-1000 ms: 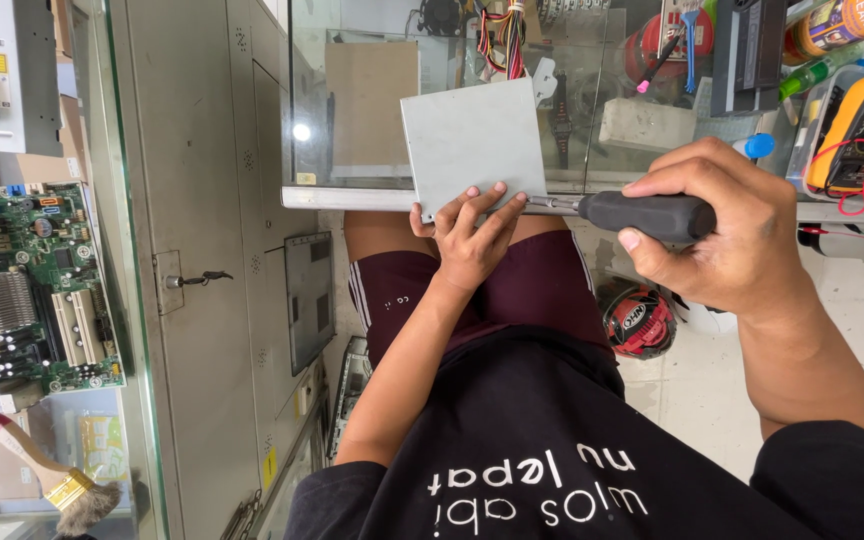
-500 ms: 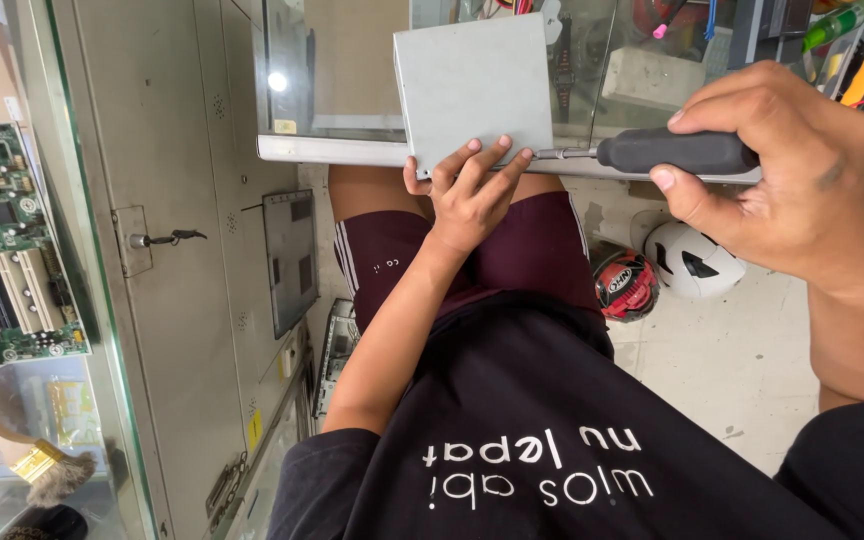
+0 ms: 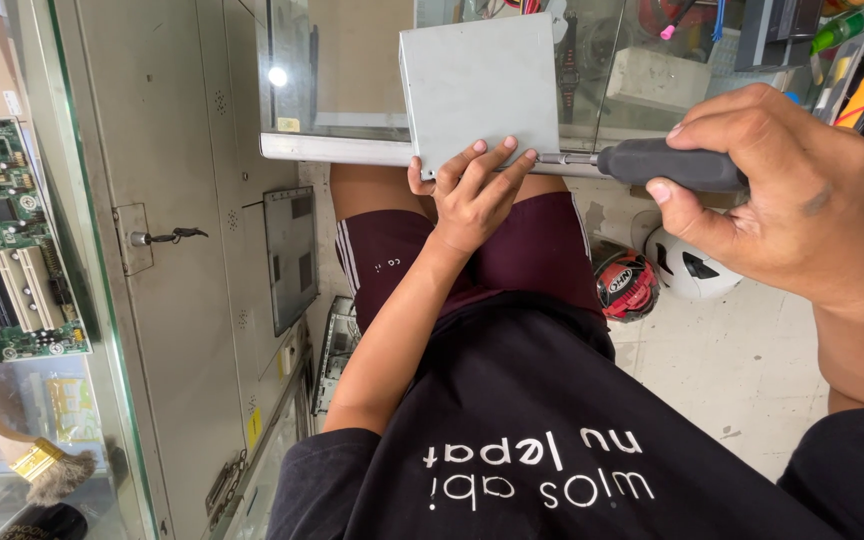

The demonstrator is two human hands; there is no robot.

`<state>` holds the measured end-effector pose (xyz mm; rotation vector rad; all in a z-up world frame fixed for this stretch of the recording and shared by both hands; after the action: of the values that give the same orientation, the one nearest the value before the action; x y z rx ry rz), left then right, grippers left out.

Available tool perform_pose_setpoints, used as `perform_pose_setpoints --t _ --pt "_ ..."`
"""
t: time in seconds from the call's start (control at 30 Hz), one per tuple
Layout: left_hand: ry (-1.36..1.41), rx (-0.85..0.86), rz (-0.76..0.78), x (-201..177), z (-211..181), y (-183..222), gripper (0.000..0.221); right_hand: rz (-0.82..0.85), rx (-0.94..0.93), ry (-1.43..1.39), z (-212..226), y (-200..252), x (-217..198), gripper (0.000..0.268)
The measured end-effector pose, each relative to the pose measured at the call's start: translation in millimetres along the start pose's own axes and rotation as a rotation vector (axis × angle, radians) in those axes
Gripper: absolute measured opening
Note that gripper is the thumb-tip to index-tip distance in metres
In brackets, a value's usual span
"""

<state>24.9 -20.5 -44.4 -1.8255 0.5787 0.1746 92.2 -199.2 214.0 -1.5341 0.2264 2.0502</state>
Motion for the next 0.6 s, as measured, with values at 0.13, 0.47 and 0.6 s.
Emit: perform_pose_setpoints --t 0.13,0.47,0.6 --pt "0.009 0.001 -0.011 1 -1 -1 0.018 0.026 -0.004 0.021 4 -3 -2 0.028" --pt "-0.023 0.002 -0.004 -2 -2 -4 0.017 0.174 -0.072 0.304 15 -16 -8 0.041" --pt "-0.035 0.004 0.003 -2 -1 -5 0.017 0.150 -0.068 0.248 13 -15 -6 0.040"
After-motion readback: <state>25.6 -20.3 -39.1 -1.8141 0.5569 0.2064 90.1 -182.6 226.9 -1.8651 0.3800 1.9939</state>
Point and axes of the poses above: each hand's wrist, its own y-axis away from the middle knuckle, its own x-axis out of the palm, z = x × y, the point moved 3 cm from there along -y, towards the middle knuckle, and after that the axes turned 2 degrees about y, right-handed, at the moved point
